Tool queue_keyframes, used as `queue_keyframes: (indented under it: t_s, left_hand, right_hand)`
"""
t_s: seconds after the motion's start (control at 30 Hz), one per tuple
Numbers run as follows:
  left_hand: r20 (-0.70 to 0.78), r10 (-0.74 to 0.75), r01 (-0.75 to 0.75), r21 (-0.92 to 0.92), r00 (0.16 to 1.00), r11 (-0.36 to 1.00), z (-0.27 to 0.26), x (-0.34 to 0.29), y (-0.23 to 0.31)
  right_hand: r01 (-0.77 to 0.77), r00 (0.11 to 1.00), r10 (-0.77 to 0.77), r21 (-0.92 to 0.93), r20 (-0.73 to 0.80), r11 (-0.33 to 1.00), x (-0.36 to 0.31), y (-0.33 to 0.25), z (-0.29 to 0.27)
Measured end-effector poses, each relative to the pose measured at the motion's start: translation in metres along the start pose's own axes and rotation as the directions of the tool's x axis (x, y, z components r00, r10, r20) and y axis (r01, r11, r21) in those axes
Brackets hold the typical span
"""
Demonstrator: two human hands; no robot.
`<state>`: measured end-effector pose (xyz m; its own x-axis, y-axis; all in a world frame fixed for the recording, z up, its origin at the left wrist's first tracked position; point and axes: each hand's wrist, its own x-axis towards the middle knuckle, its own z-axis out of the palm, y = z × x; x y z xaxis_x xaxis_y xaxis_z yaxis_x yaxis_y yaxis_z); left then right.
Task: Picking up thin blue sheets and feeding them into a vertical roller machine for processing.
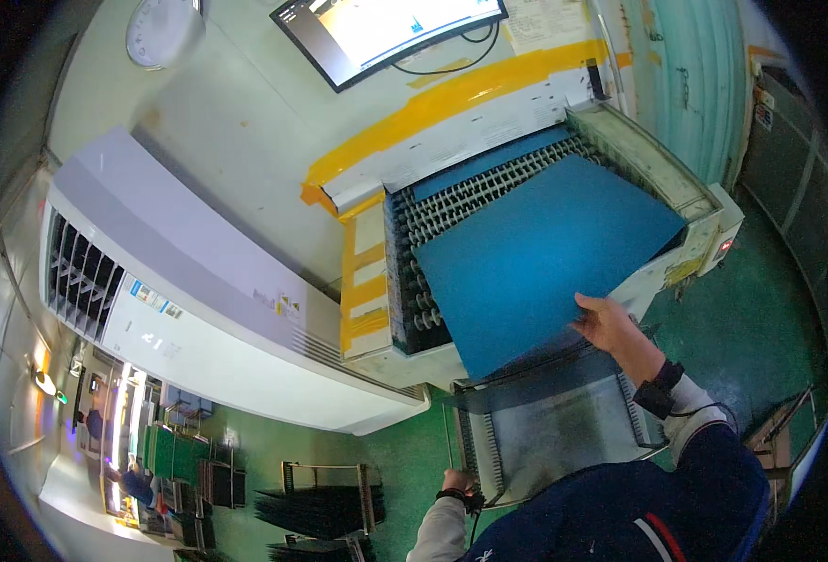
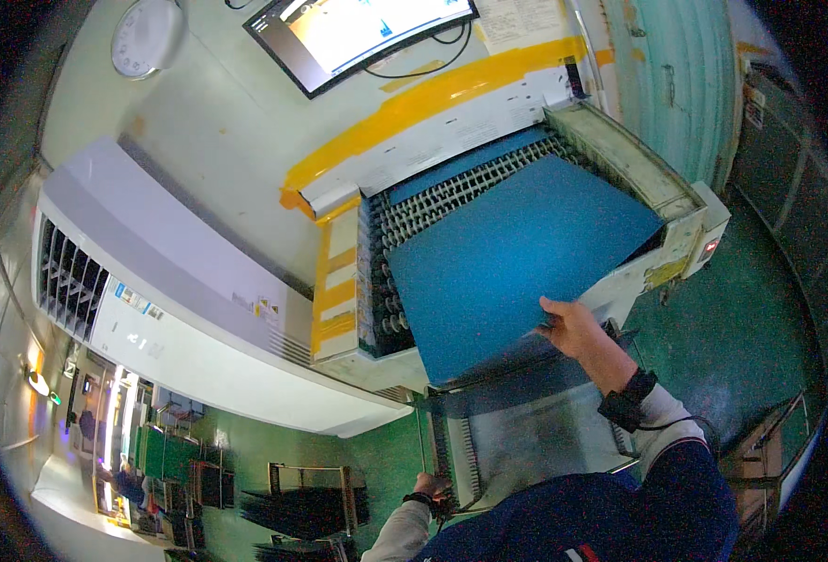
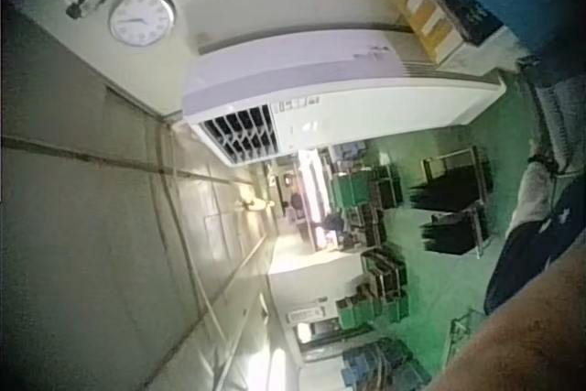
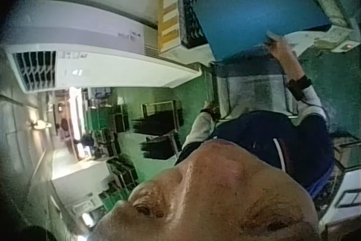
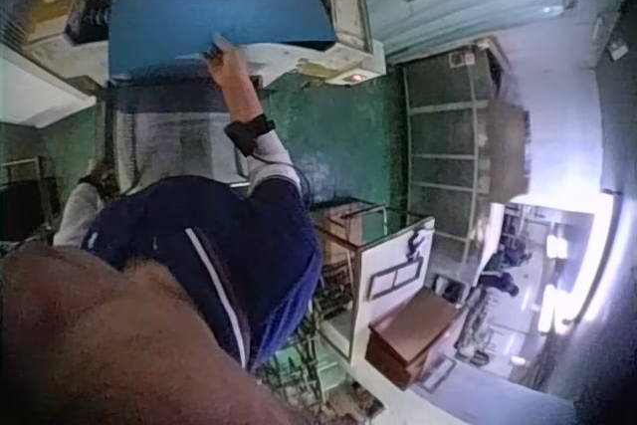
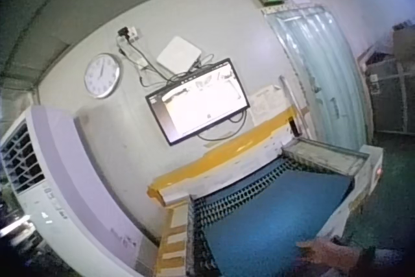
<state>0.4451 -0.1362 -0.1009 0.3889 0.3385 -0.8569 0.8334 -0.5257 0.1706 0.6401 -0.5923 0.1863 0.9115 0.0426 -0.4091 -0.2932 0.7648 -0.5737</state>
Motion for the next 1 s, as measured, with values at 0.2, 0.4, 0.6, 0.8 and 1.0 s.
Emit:
queue_keyframes:
  t_s: [0.2, 0.4, 0.6, 0.8, 1.0]
  left_hand:
    - [0.125, 0.195, -0.232, 0.531, 0.973, 0.815, -0.008, -0.023, 0.009]
    - [0.121, 0.134, -0.154, 0.170, 0.984, 0.973, -0.005, -0.009, -0.002]
    - [0.028, 0.090, -0.094, 0.167, 0.996, 0.982, -0.001, -0.004, -0.003]
    - [0.143, -0.018, 0.022, -0.022, 0.990, 1.000, -0.008, -0.016, 0.010]
    - [0.075, 0.153, -0.165, 0.203, 0.985, 0.965, -0.007, -0.016, 0.003]
  right_hand:
    - [-0.190, 0.978, 0.201, -0.171, 0.051, 0.967, 0.015, 0.014, 0.010]
    - [-0.353, 0.919, 0.391, -0.345, 0.046, 0.870, 0.025, 0.023, 0.013]
    - [-0.293, 0.924, 0.328, -0.187, 0.198, 0.938, 0.031, 0.023, 0.024]
    - [0.069, 0.974, 0.048, -0.493, 0.221, 0.867, 0.024, 0.012, 0.045]
    - [0.625, 0.683, -0.350, -0.761, 0.641, -0.174, 0.033, 0.004, 0.053]
